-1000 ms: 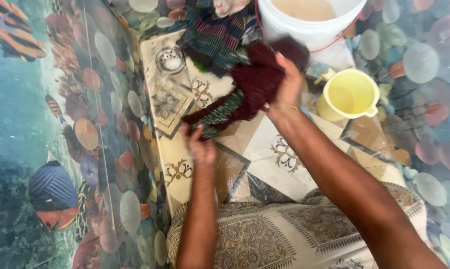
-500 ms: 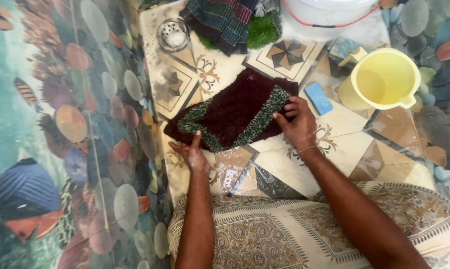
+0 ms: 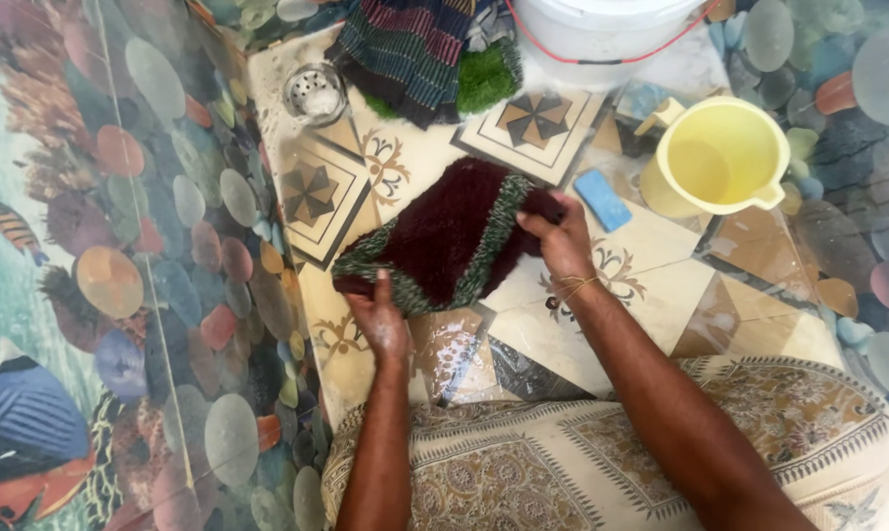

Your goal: The person scrubs a patterned rug on a tiled floor by hand using a cleaning block and water from a bucket and mug. They flip the rug over to scrub both sides and splash water on the surface.

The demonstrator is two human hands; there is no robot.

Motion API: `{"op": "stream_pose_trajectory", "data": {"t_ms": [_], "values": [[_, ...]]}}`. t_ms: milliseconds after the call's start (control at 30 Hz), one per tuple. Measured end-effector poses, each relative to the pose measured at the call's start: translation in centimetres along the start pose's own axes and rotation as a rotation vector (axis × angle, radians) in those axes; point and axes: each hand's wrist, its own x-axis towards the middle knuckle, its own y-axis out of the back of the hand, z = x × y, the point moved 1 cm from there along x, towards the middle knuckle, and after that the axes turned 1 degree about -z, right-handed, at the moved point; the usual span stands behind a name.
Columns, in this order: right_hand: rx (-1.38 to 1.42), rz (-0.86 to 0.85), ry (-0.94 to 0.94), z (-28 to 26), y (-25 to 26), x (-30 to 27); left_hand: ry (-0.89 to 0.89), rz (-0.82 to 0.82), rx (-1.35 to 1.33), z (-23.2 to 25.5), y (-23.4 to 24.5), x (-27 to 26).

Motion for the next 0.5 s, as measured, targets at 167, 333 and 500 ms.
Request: {"op": "stream_pose_trajectory", "data": {"t_ms": [167, 333, 500], "values": [[-0.040, -0.120, 0.312, -2.8, 1.2, 0.6, 0.295, 0.122, -0.065, 4.5, 1.1, 2.9], [0.021, -0.348, 0.275, -2.5, 3.4, 3.2, 0.170, -0.215, -0.370, 5.1, 2.8, 3.5], [-0.572, -0.402, 0.322, -1.9, 3.6, 4.0, 0.382, -0.106, 0.012, -0.6, 1.5, -0.2]]}}
